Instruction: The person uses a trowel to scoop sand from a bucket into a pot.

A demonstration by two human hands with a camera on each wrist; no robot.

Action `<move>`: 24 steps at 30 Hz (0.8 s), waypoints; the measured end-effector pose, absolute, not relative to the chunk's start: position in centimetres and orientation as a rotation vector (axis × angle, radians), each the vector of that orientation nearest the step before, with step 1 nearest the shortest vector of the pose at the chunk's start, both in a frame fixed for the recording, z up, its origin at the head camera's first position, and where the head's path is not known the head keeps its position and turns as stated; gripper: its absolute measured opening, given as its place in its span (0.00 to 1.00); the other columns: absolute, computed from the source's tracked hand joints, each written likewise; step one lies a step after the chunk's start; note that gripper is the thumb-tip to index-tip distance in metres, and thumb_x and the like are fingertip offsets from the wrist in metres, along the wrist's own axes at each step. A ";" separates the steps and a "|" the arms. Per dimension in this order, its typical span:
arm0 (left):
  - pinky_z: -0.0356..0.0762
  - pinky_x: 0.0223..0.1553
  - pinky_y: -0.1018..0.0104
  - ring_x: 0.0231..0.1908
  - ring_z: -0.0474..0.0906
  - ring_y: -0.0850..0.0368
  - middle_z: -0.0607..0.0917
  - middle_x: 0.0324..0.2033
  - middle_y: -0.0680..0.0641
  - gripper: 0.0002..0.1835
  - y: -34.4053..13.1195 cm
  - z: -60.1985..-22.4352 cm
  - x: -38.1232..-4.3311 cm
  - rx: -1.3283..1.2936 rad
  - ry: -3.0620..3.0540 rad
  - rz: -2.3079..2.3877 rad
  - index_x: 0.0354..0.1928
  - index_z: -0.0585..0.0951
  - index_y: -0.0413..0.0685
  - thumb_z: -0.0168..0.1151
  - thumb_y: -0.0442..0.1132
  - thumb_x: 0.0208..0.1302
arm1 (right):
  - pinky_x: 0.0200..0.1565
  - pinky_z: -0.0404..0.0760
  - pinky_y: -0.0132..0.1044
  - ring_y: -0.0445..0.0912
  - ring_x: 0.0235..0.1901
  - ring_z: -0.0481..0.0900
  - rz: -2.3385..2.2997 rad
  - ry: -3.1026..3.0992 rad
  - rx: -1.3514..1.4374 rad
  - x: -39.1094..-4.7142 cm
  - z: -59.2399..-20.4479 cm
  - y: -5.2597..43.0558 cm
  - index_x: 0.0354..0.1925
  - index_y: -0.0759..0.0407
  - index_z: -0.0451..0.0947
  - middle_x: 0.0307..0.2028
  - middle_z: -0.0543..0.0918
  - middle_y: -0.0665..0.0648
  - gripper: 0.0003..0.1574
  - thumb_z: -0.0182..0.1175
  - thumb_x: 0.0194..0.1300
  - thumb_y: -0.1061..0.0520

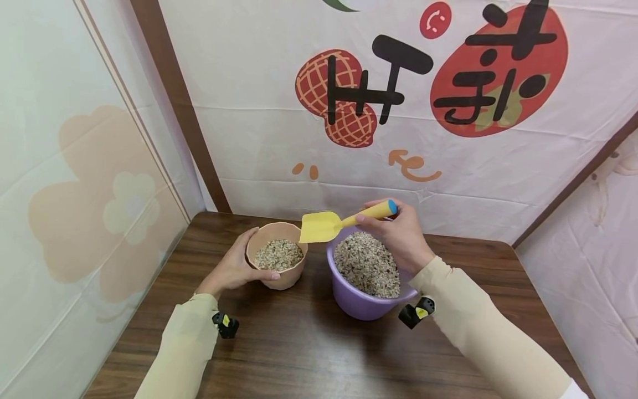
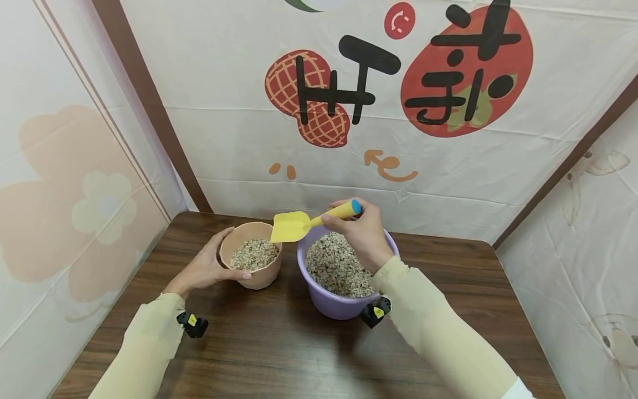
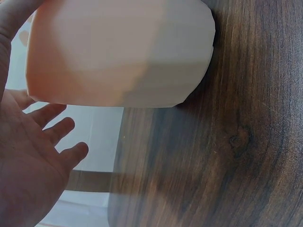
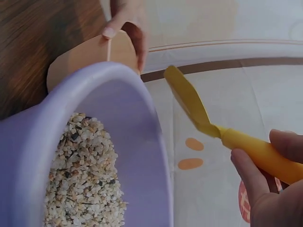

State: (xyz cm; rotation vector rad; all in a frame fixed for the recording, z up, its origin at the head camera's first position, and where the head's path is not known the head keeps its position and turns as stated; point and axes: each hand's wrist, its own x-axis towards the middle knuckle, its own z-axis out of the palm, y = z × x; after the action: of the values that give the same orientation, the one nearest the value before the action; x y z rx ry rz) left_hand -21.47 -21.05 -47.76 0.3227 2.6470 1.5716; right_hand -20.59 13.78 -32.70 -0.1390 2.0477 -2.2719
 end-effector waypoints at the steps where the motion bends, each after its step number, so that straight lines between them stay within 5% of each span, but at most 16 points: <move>1: 0.60 0.68 0.37 0.69 0.63 0.35 0.61 0.72 0.35 0.69 -21.1 -47.7 -21.5 0.322 2.647 1.572 0.78 0.53 0.42 0.89 0.48 0.37 | 0.53 0.83 0.48 0.49 0.41 0.87 -2.291 2.021 -0.138 -20.5 -32.7 14.0 0.49 0.69 0.78 0.43 0.83 0.61 0.16 0.68 0.63 0.71; 17: 0.58 0.69 0.38 0.70 0.61 0.36 0.59 0.74 0.35 0.71 -21.1 -47.8 -21.4 0.312 2.652 1.557 0.79 0.51 0.41 0.88 0.49 0.38 | 0.57 0.79 0.45 0.50 0.47 0.86 -2.515 1.744 -0.158 -19.1 -33.2 18.9 0.45 0.62 0.81 0.44 0.85 0.63 0.12 0.65 0.65 0.73; 24: 0.58 0.70 0.39 0.71 0.60 0.37 0.59 0.74 0.35 0.71 -21.0 -47.5 -21.2 0.289 2.642 1.562 0.79 0.51 0.42 0.89 0.49 0.37 | 0.58 0.78 0.41 0.50 0.48 0.87 -2.552 1.656 -0.058 -18.4 -33.9 21.3 0.51 0.66 0.74 0.46 0.83 0.63 0.15 0.63 0.67 0.71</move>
State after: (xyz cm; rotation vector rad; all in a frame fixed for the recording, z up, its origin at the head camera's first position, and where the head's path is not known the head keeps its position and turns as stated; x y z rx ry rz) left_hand -21.25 -20.97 -47.52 0.2890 2.6421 1.5620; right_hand -18.42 21.34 -33.88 -0.0583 1.6559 -2.5524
